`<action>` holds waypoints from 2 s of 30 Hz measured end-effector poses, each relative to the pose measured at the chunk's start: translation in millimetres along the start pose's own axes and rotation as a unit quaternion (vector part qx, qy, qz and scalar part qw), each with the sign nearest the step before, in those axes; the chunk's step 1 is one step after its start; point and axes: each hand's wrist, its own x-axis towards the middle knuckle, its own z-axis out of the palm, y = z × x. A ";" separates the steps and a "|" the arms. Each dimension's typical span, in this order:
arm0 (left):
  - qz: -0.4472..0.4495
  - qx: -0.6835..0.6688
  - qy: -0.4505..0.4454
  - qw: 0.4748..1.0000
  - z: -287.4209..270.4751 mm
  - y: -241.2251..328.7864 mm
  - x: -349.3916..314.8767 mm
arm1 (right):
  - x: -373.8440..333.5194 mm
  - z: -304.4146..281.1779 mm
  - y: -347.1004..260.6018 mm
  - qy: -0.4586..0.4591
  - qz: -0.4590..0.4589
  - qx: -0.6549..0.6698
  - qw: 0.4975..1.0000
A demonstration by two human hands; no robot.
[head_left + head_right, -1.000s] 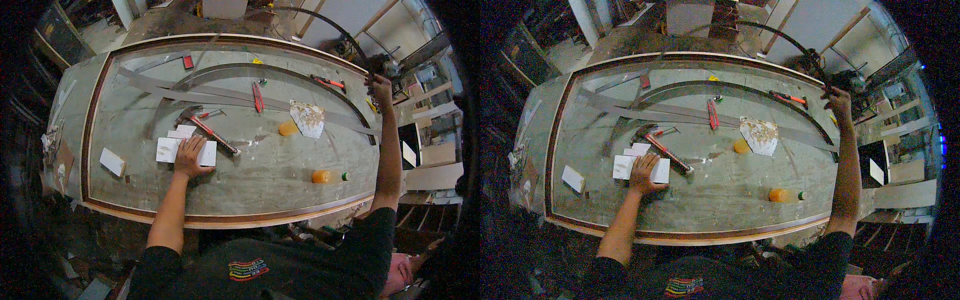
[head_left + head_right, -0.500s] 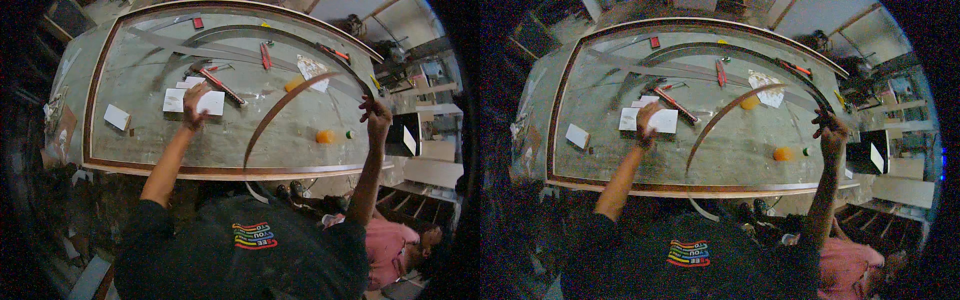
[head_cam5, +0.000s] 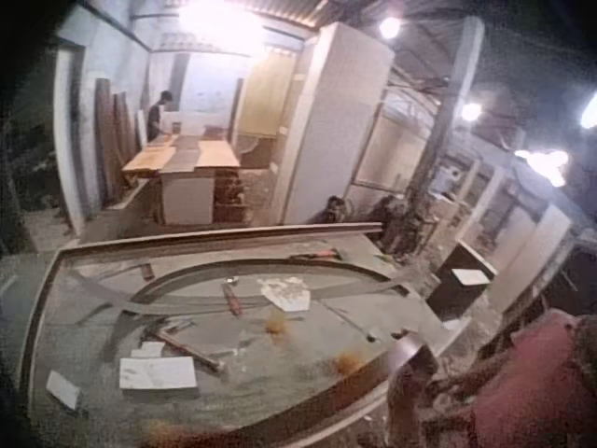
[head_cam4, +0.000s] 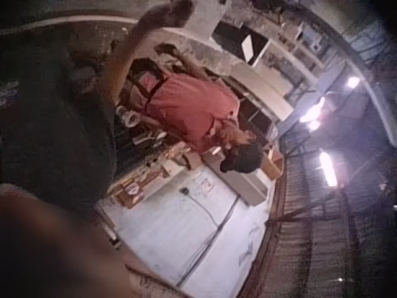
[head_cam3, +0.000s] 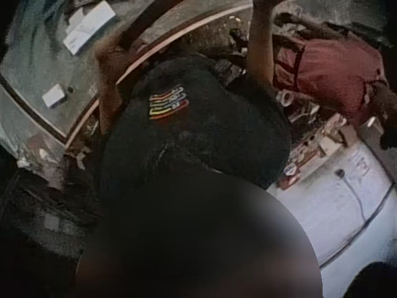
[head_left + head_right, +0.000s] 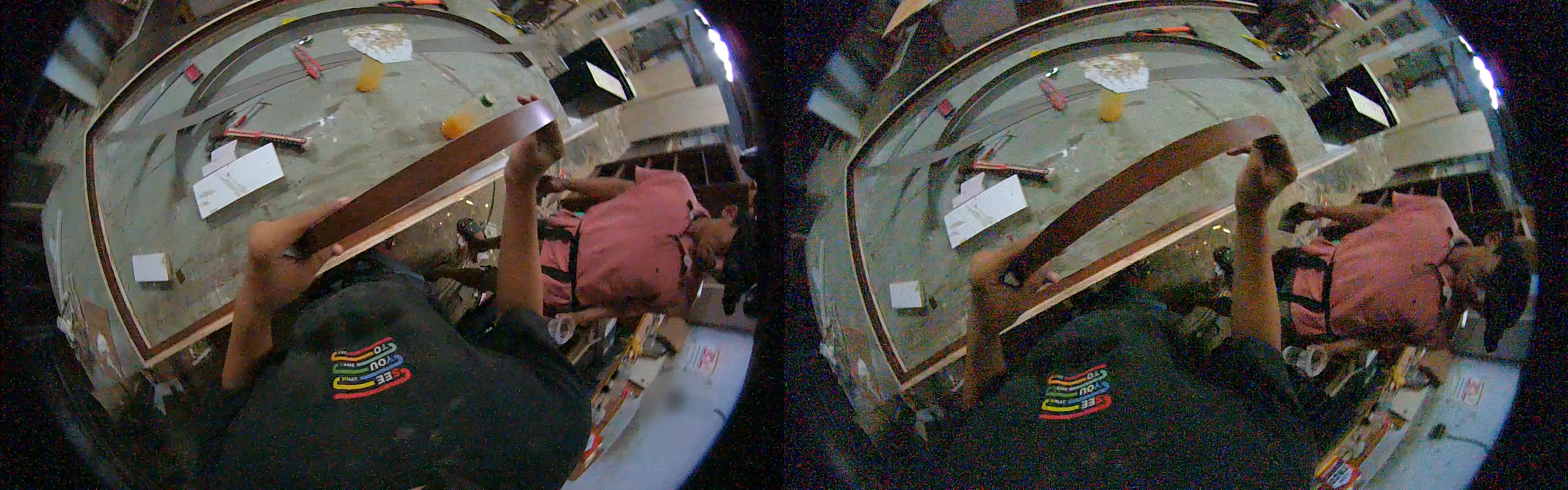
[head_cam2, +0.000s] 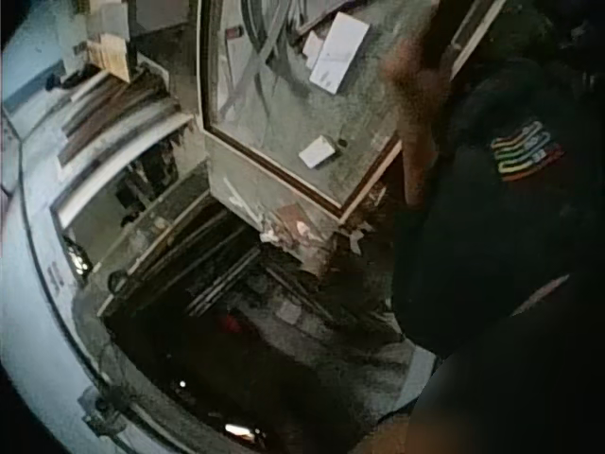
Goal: The person pours a yellow liquid from a plastic bottle onto a small white card and uses the card to spread the liquid along the edge of a long, curved wooden strip. The person repeatedly reloads the card and continues spreading the liquid along the wood.
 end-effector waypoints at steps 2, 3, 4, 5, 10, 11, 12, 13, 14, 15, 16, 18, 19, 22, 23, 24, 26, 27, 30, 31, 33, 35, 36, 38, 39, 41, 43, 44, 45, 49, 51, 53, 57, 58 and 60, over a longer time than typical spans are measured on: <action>-0.042 -0.012 -0.026 0.999 -10.3 2.2 -4.2 | -3.9 -0.7 -6.4 0.011 -0.011 -0.009 1.000; -0.068 -0.017 -0.039 0.997 -14.8 2.3 -4.5 | -6.2 -0.9 -9.1 0.016 -0.017 -0.014 1.000; -0.055 -0.010 -0.033 0.998 -17.3 2.3 -3.8 | -7.1 -0.4 -10.5 0.017 -0.015 -0.039 0.999; -0.064 -0.005 -0.036 0.997 -21.2 2.7 -4.5 | -9.4 -0.4 -12.1 0.018 -0.014 -0.063 0.998; -0.081 0.027 -0.029 0.996 -35.8 1.8 -5.0 | -20.4 -1.0 -10.4 0.011 0.003 -0.095 0.995; -0.080 0.050 -0.027 0.995 -39.0 0.4 -5.1 | -24.0 -3.0 -9.5 -0.012 0.025 -0.092 0.995; -0.081 0.072 -0.026 0.994 -42.2 -1.9 -3.9 | -28.1 -5.8 -7.9 -0.035 0.050 -0.089 0.994; -0.084 0.104 -0.031 0.991 -44.0 -5.0 -4.1 | -33.6 -9.0 -6.3 -0.074 0.065 -0.159 0.982; -0.110 0.173 -0.053 0.977 -51.3 -7.1 -5.6 | -38.6 -12.9 -4.0 -0.117 0.084 -0.230 0.962; -0.112 0.160 -0.051 0.979 -53.5 -11.0 -7.6 | -46.9 -16.8 -1.9 -0.165 0.101 -0.291 0.937; -0.143 0.148 -0.068 0.976 -55.3 -15.7 -10.9 | -54.0 -18.7 2.5 -0.204 0.082 -0.344 0.913; -0.202 0.145 -0.090 0.965 -55.3 -22.9 -26.2 | -73.8 -24.1 8.7 -0.268 -0.026 -0.411 0.871; -0.214 0.150 -0.105 0.959 -52.2 -29.1 -33.9 | -82.9 -25.0 14.6 -0.294 -0.071 -0.437 0.847; -0.262 0.161 -0.161 0.938 -39.6 -53.8 -55.3 | -123.7 -21.7 31.3 -0.359 0.029 -0.352 0.864; -0.286 0.185 -0.180 0.923 -33.0 -62.7 -61.2 | -137.6 -22.9 34.1 -0.384 0.106 -0.307 0.864; -0.276 0.198 -0.188 0.922 -26.3 -74.5 -66.5 | -150.7 -24.1 37.8 -0.402 0.142 -0.312 0.849; -0.281 0.192 -0.163 0.926 -11.1 -93.0 -75.5 | -163.0 -31.1 46.0 -0.458 0.161 -0.347 0.802; -0.292 0.175 -0.128 0.932 -3.2 -104.8 -79.7 | -166.3 -35.1 51.7 -0.487 0.181 -0.375 0.768; -0.312 0.143 -0.109 0.933 8.3 -127.8 -88.5 | -161.8 -48.3 67.1 -0.501 0.141 -0.291 0.803; -0.318 0.138 -0.117 0.931 8.9 -134.7 -91.1 | -158.2 -51.6 71.4 -0.505 0.151 -0.272 0.805; -0.290 0.129 -0.139 0.938 14.4 -151.5 -89.6 | -148.4 -56.9 80.9 -0.498 0.160 -0.314 0.792; -0.290 0.136 -0.173 0.932 17.2 -159.1 -87.6 | -140.1 -59.2 88.5 -0.524 0.169 -0.348 0.759; -0.300 0.141 -0.200 0.922 17.7 -160.4 -86.0 | -136.3 -59.5 91.9 -0.546 0.175 -0.364 0.734; -0.317 0.158 -0.252 0.901 19.6 -160.4 -81.9 | -130.5 -59.3 96.6 -0.565 0.178 -0.325 0.738; -0.323 0.172 -0.276 0.889 20.2 -158.3 -80.4 | -128.2 -59.4 98.7 -0.576 0.174 -0.301 0.740; -0.333 0.187 -0.303 0.873 23.7 -155.4 -77.3 | -123.9 -60.3 101.4 -0.610 0.150 -0.291 0.721; -0.338 0.192 -0.315 0.866 27.8 -153.1 -75.4 | -120.7 -61.5 104.7 -0.640 0.146 -0.286 0.698; -0.346 0.186 -0.307 0.867 29.8 -152.7 -74.5 | -119.6 -62.0 106.9 -0.651 0.151 -0.288 0.686; -0.353 0.180 -0.298 0.868 32.2 -153.2 -74.2 | -119.3 -62.3 109.8 -0.662 0.155 -0.290 0.674; -0.358 0.180 -0.281 0.872 38.5 -154.9 -73.1 | -121.3 -61.2 122.6 -0.676 0.126 -0.278 0.671; -0.358 0.178 -0.271 0.875 39.1 -154.8 -72.6 | -123.0 -59.7 127.2 -0.677 0.144 -0.273 0.668; -0.363 0.179 -0.272 0.873 38.5 -154.2 -71.6 | -124.5 -58.0 129.6 -0.683 0.146 -0.277 0.660; -0.400 0.168 -0.263 0.862 38.6 -152.6 -68.8 | -124.7 -55.1 130.8 -0.665 0.181 -0.274 0.671; -0.420 0.160 -0.254 0.856 39.5 -152.3 -67.9 | -124.2 -54.6 131.2 -0.663 0.189 -0.267 0.673; -0.434 0.154 -0.231 0.857 41.5 -151.7 -66.3 | -122.3 -53.5 132.5 -0.674 0.213 -0.260 0.658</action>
